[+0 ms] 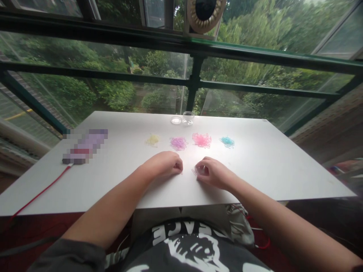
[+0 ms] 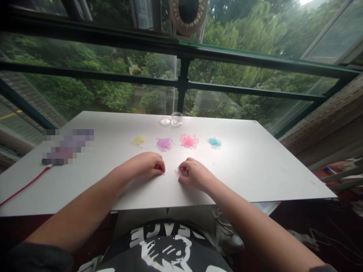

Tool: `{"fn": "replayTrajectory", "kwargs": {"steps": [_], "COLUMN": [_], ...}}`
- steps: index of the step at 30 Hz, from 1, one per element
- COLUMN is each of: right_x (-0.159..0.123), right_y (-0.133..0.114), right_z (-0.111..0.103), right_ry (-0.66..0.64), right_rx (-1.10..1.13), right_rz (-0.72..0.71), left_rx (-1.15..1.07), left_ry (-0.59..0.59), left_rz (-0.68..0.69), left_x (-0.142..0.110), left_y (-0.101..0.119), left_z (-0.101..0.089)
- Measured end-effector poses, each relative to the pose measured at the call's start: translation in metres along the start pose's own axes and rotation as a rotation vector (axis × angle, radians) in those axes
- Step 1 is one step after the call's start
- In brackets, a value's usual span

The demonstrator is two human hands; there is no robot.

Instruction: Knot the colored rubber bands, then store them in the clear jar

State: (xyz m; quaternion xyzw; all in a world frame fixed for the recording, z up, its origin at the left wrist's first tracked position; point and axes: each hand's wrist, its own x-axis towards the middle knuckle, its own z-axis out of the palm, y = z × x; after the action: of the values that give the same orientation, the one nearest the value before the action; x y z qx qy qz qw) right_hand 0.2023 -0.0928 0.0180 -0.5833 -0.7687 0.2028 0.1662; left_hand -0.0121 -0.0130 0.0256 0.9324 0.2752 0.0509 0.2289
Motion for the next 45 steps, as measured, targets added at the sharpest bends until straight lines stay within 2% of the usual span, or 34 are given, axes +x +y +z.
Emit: {"fn": "replayTrajectory", "kwargs": {"steps": [5,10,14,17,22,25,30,33,38,41,45], "right_x": [-0.016,-0.027,-0.014,0.011,0.046,0.052,0.049,0.047,0.051,0.054,0.056], "right_y": [0.006,0.009,0.011,0.014,0.018,0.019,0.019,0.019,0.022,0.022,0.017], "right_z": [0.006,0.007,-0.004,-0.014,-0.022,-0.020,-0.018,-0.019,-0.018,-0.016,-0.017], "right_ry": [0.149,0.214,0.091,-0.038,-0.227,-0.259,-0.249,-0.253,-0.272,-0.240,-0.089], "right_rx": [0.003,0.018,0.065,0.099,0.022,0.013,0.057,0.174,0.539,0.698,0.787], "right_rz": [0.046,0.069,0.022,-0.120,-0.341,-0.395,-0.348,-0.249,-0.097,-0.108,-0.240], "left_rx": [-0.082,-0.216,-0.306,-0.308,-0.233,-0.217,-0.229,-0.216,-0.210,-0.203,-0.190], "left_ry": [-0.040,-0.126,-0.169,-0.163,-0.144,-0.145,-0.150,-0.151,-0.147,-0.151,-0.150], "left_rz": [-0.004,-0.113,-0.199,-0.246,-0.259,-0.259,-0.317,-0.360,-0.377,-0.381,-0.393], "left_x": [-0.005,-0.013,-0.018,-0.018,-0.018,-0.019,-0.022,-0.024,-0.024,-0.024,-0.025], "left_y": [-0.003,-0.006,-0.011,-0.012,-0.010,-0.010,-0.011,-0.011,-0.008,-0.007,-0.006], "left_z": [-0.007,-0.017,-0.022,-0.024,-0.025,-0.026,-0.026,-0.025,-0.025,-0.025,-0.023]}}
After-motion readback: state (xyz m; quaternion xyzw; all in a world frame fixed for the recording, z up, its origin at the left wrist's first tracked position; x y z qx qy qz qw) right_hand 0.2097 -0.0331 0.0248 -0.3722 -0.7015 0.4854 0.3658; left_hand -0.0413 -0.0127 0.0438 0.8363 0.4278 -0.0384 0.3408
